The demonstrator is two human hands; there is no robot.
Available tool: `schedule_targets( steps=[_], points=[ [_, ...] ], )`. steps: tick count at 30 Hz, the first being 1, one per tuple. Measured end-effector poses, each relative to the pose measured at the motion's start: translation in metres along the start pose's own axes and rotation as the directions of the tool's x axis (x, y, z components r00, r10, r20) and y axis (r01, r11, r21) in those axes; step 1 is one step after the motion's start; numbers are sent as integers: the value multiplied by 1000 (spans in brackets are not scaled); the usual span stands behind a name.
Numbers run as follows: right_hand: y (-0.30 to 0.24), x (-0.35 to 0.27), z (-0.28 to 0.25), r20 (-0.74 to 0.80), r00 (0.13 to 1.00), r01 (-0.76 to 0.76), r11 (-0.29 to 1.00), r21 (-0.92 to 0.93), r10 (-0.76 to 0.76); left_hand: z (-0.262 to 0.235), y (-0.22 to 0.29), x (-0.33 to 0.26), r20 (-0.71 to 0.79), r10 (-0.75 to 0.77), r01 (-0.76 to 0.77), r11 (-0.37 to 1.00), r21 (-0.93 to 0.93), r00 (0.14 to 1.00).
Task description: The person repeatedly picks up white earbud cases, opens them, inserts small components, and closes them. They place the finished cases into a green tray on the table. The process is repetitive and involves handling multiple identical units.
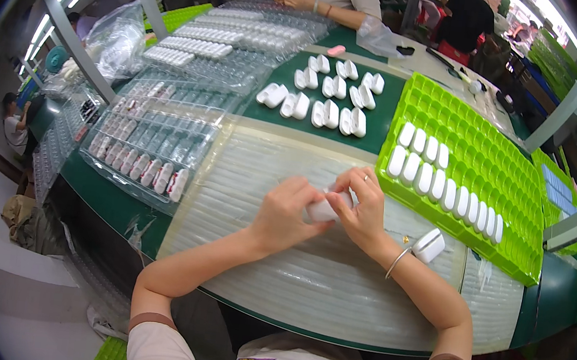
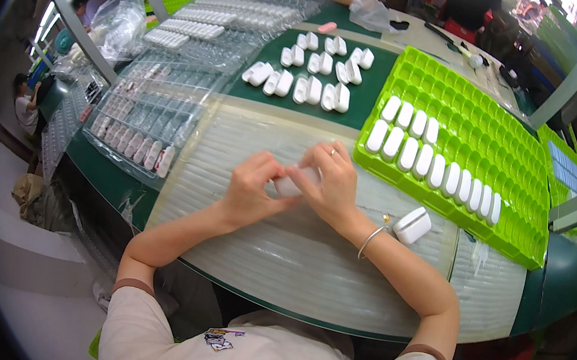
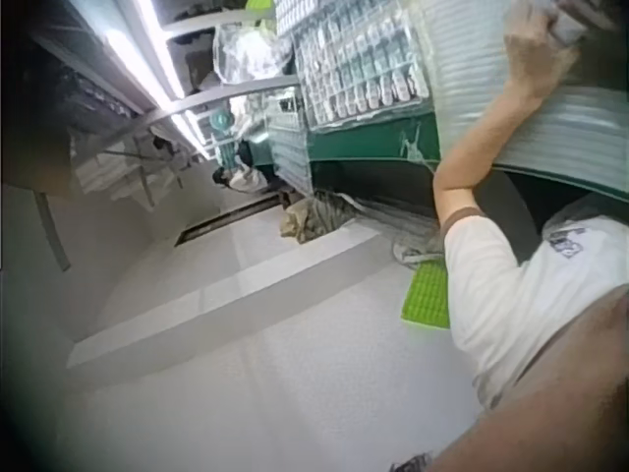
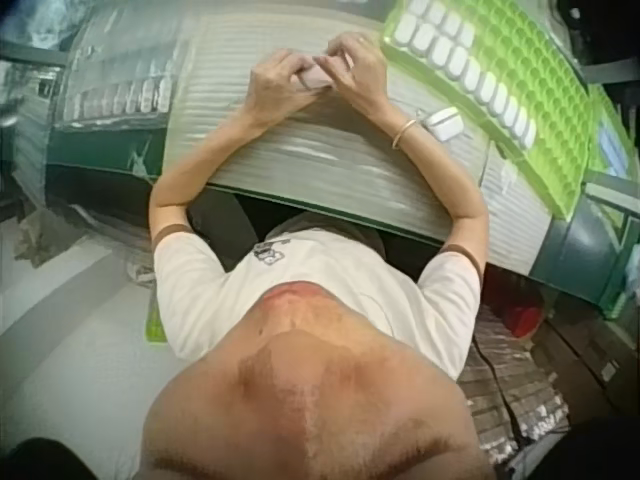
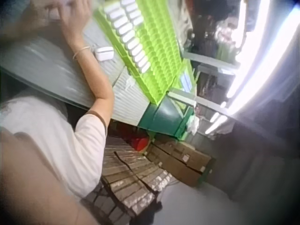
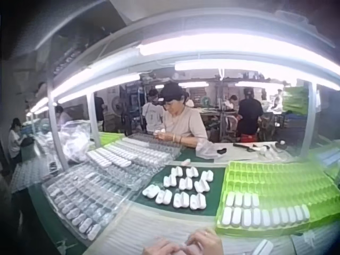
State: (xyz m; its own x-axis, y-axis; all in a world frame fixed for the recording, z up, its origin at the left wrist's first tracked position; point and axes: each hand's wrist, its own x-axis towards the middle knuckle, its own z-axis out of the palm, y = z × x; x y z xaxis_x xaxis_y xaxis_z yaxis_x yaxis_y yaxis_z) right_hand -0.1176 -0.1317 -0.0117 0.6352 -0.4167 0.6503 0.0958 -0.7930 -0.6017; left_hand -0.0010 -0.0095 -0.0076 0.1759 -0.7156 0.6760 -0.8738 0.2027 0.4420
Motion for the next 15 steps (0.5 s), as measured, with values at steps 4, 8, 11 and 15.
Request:
schedule_targets(
  steps=[4,8,11,15],
  points=[
    [10,6,14,-89,992,-85,992,92,93,8,4,1,37,-156,160,979,-129,987],
    [3,8,23,-168,976,-100,972,211,136,1,3,4,95,-56,43,990,137,994],
    [5,4,18,-151,983,-74,983,169,100,-1,4,-4,220,-33,-26,966,259,975],
    [4,2,17,-128,991,-28,990,138,46,7,1,-7,273,-20,-43,974,222,962]
  ],
)
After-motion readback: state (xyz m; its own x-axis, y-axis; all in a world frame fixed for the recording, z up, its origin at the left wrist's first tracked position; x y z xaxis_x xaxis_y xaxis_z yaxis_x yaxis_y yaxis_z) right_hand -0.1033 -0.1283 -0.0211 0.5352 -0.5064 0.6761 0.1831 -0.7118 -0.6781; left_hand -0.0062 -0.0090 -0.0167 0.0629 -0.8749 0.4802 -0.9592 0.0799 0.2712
